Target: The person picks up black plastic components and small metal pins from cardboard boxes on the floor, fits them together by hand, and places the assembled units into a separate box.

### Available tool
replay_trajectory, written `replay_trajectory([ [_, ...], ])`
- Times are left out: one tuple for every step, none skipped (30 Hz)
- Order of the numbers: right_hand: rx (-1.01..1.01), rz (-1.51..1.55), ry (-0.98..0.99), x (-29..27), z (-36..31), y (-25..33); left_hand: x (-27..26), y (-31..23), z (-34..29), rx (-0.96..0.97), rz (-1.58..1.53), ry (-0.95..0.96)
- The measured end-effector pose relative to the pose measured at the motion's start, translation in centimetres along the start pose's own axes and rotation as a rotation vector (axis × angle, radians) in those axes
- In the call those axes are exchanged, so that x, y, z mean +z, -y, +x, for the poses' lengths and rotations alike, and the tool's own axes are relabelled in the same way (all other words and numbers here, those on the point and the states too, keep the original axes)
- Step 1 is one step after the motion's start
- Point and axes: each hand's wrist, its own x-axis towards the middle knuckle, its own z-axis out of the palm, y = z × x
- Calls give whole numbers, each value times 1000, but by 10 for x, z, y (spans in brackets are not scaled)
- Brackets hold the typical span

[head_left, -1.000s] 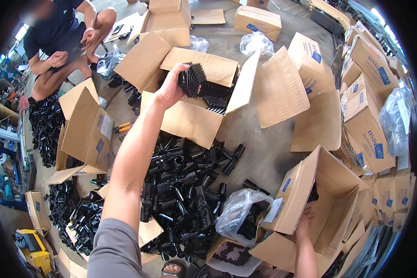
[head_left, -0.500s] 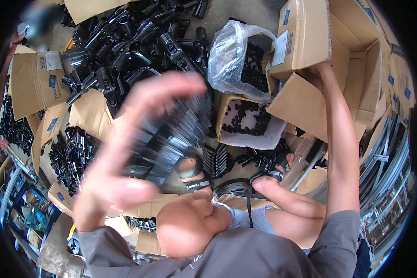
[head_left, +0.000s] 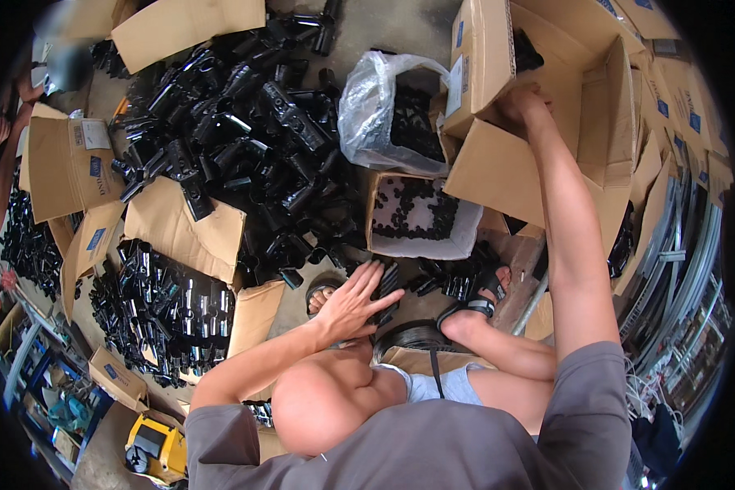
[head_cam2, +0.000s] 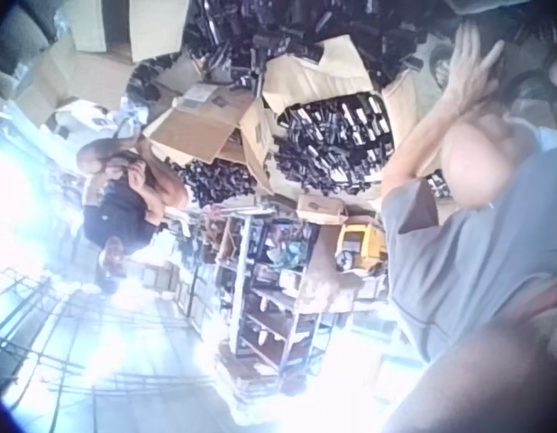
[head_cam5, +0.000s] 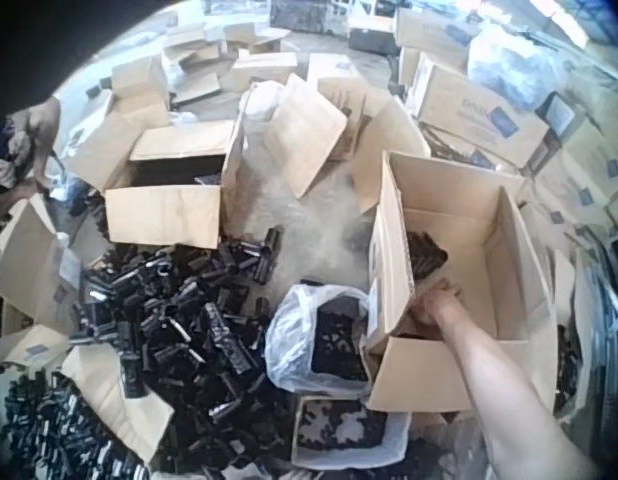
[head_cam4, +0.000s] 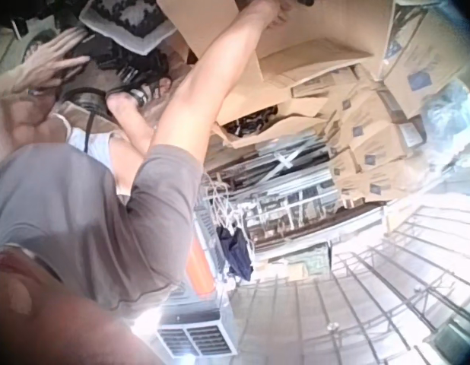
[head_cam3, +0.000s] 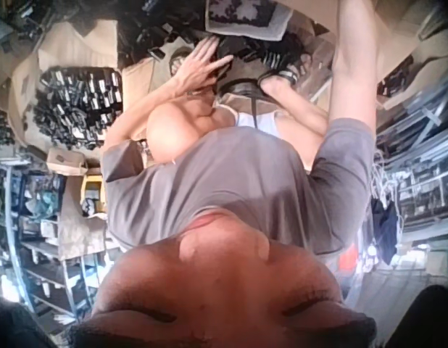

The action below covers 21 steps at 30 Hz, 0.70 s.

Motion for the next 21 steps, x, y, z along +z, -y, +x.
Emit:
replay_trajectory([
  [57,32,-32,-3,-2,2,-2,-3,2,-26,-16,-33],
  [42,-34,-111,4,18,-6,-4,-3,6,-46,-34,-61],
  [36,-103,-188,18,49,-22,-7,0,13,-13,-51,-51],
  [9,-182,-206,24,63,-23,-10,4,17,-6,-67,-43],
  [-14,-260,-228,26,72,-26,-14,6,20,0,-82,-35],
  [-24,-281,-252,25,83,-22,-19,7,22,6,-96,-30],
  [-43,-261,-252,27,78,-14,-24,8,21,33,-133,-55],
  [-63,-239,-254,26,74,-5,-33,8,20,60,-168,-84],
  [-84,-226,-259,25,69,5,-40,10,19,84,-199,-116],
  [-97,-210,-266,24,66,10,-44,12,15,119,-249,-174],
  [-102,-195,-272,24,66,6,-52,13,14,142,-236,-275],
  [-89,-172,-271,23,67,0,-71,17,18,168,-207,-375],
  [-69,-137,-247,21,67,-11,-110,22,22,140,-133,-474],
  [-52,-104,-205,19,64,-19,-147,32,25,109,-144,-626],
  [-37,-72,-147,20,59,-26,-183,49,25,69,-125,-752],
  [-53,-62,-90,28,57,-27,-220,70,23,19,-105,-883],
  [-57,-76,-25,37,57,-35,-255,94,26,-84,9,-1023],
  [-101,-130,-179,65,94,-74,-294,120,40,-139,96,-1165],
  [-145,-201,-328,95,128,-108,-330,147,58,-228,126,-1262],
  [-130,-350,-368,103,131,-101,-364,174,72,-345,169,-1358],
  [-112,-495,-412,107,133,-93,-395,208,85,-441,155,-1364],
])
